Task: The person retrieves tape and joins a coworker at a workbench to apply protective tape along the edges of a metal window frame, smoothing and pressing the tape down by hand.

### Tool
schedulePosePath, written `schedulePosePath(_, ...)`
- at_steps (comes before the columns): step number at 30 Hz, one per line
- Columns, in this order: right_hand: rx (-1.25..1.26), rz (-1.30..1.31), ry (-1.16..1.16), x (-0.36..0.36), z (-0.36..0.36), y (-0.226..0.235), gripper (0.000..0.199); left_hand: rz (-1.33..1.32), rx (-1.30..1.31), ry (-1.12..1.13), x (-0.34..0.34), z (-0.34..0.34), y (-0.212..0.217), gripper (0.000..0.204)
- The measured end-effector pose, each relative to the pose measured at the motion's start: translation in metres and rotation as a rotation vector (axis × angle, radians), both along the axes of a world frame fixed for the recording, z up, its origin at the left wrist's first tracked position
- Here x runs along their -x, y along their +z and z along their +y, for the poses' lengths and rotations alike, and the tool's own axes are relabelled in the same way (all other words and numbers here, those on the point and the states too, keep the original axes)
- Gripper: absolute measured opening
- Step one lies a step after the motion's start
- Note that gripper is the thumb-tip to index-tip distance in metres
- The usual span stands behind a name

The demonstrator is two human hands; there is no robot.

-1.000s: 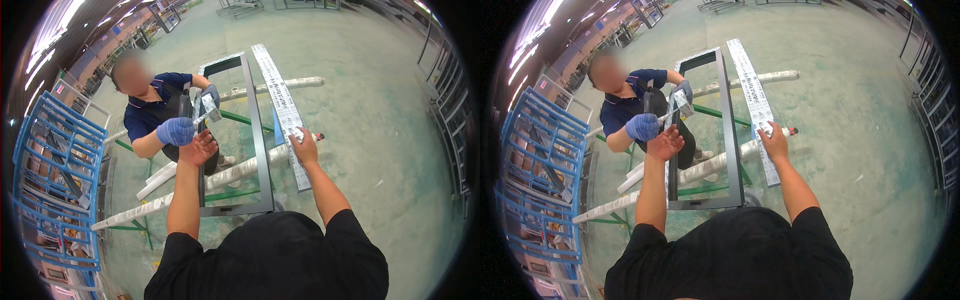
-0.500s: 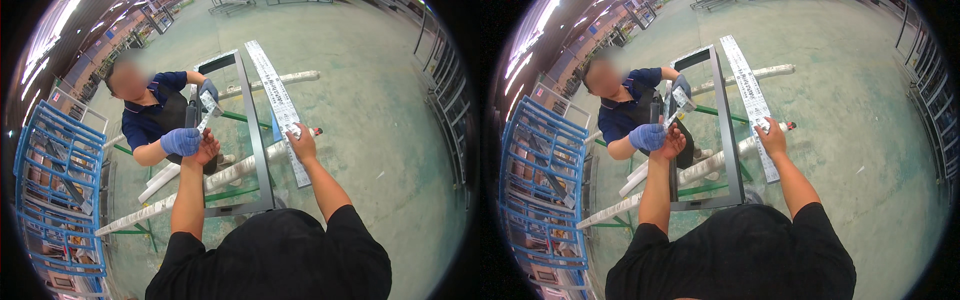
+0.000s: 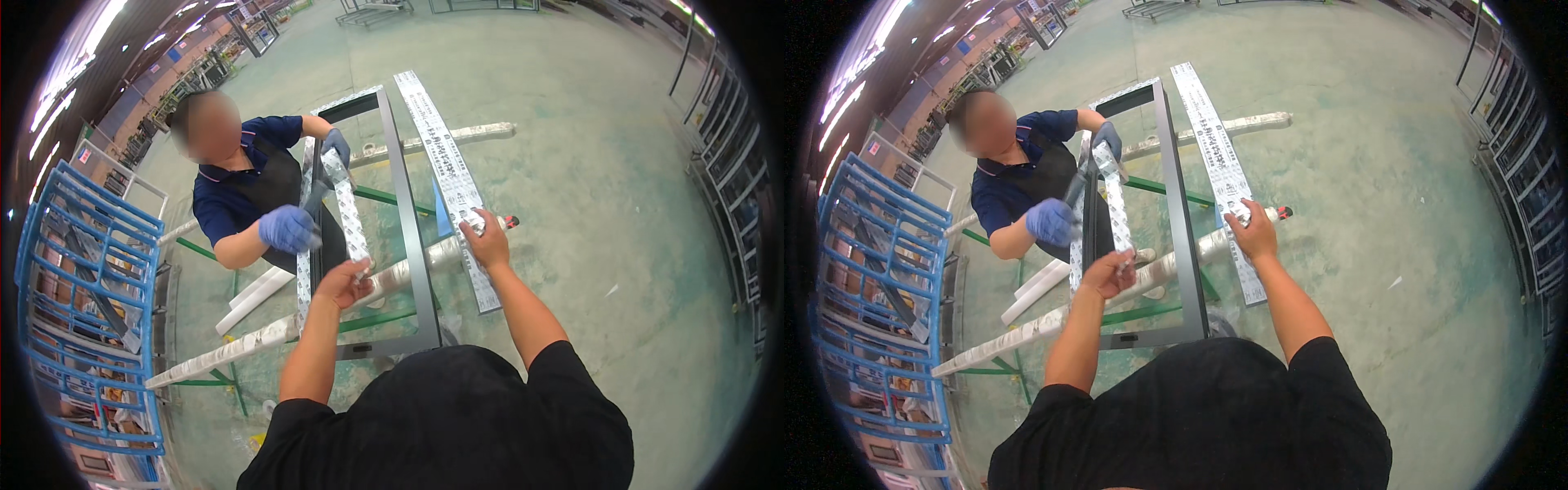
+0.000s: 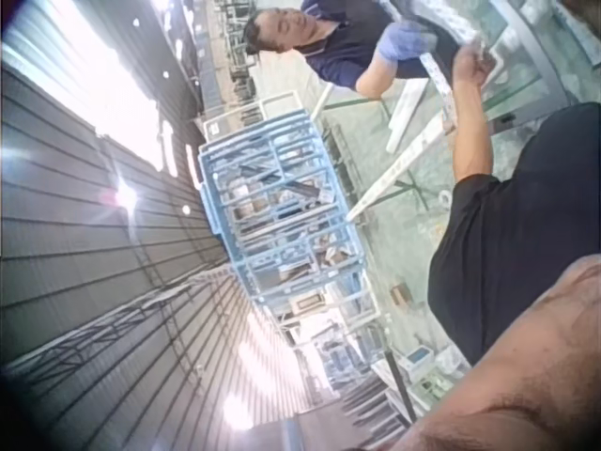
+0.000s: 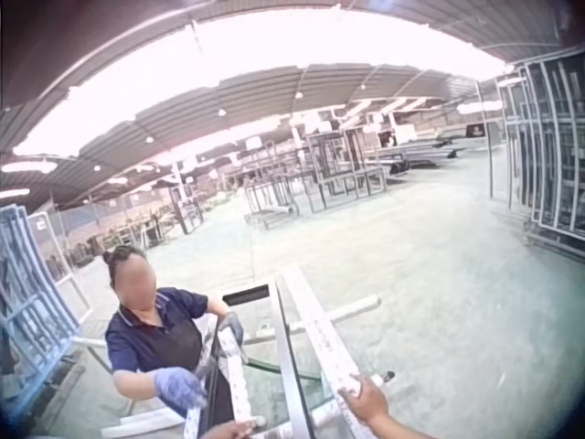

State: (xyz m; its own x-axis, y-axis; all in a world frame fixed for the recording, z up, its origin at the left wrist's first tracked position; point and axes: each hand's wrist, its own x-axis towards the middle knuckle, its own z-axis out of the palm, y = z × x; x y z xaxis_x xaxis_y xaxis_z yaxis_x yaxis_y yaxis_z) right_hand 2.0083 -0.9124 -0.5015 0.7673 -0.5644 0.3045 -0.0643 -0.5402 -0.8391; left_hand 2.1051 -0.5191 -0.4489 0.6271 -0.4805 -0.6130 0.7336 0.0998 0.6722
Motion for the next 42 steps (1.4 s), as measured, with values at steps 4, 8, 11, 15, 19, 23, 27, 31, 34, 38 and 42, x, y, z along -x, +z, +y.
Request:
schedulePosePath(4,0.074,-0.134,0.033,0.0,0.001,-0.005,0.051,0.04,-0.056,0.041,0.039,-0.017,-0.021,0.024)
schedulePosePath(8,0.067,-0.251,0.105,0.001,-0.012,-0.02,0.04,0.021,-0.07,0.018,0.064,-0.033,-0.021,0.025)
schedulePosePath(11,0.012,-0.39,0.048,0.003,-0.018,-0.029,0.026,-0.053,-0.08,-0.049,0.075,-0.042,-0.02,0.022)
schedulePosePath(15,-0.324,-0.213,0.131,0.027,0.016,-0.006,0.025,-0.1,-0.111,-0.027,0.083,-0.043,-0.021,0.022)
schedulePosePath(19,-0.524,0.241,0.526,0.061,0.06,0.017,0.026,-0.185,-0.159,0.026,0.089,-0.05,-0.024,0.019)
schedulePosePath(23,-0.77,0.587,0.748,0.069,0.099,0.024,0.05,-0.225,-0.212,-0.001,0.087,-0.056,-0.028,0.02)
schedulePosePath(27,-0.645,0.698,0.629,0.061,0.111,0.022,0.051,-0.238,-0.223,-0.031,0.097,-0.059,-0.033,0.022)
schedulePosePath(31,-0.53,0.756,0.716,0.062,0.11,0.022,0.045,-0.224,-0.162,0.03,0.107,-0.061,-0.037,0.023)
schedulePosePath(34,-0.599,0.71,0.809,0.07,0.116,0.017,0.041,-0.304,-0.047,0.108,0.107,-0.058,-0.029,0.024)
schedulePosePath(38,-1.138,0.704,0.831,0.077,0.12,0.028,0.044,-0.326,-0.169,0.079,0.111,-0.058,-0.012,0.022)
schedulePosePath(42,-0.916,0.686,0.859,0.074,0.122,0.02,0.036,-0.361,-0.1,0.01,0.121,-0.06,-0.026,0.021)
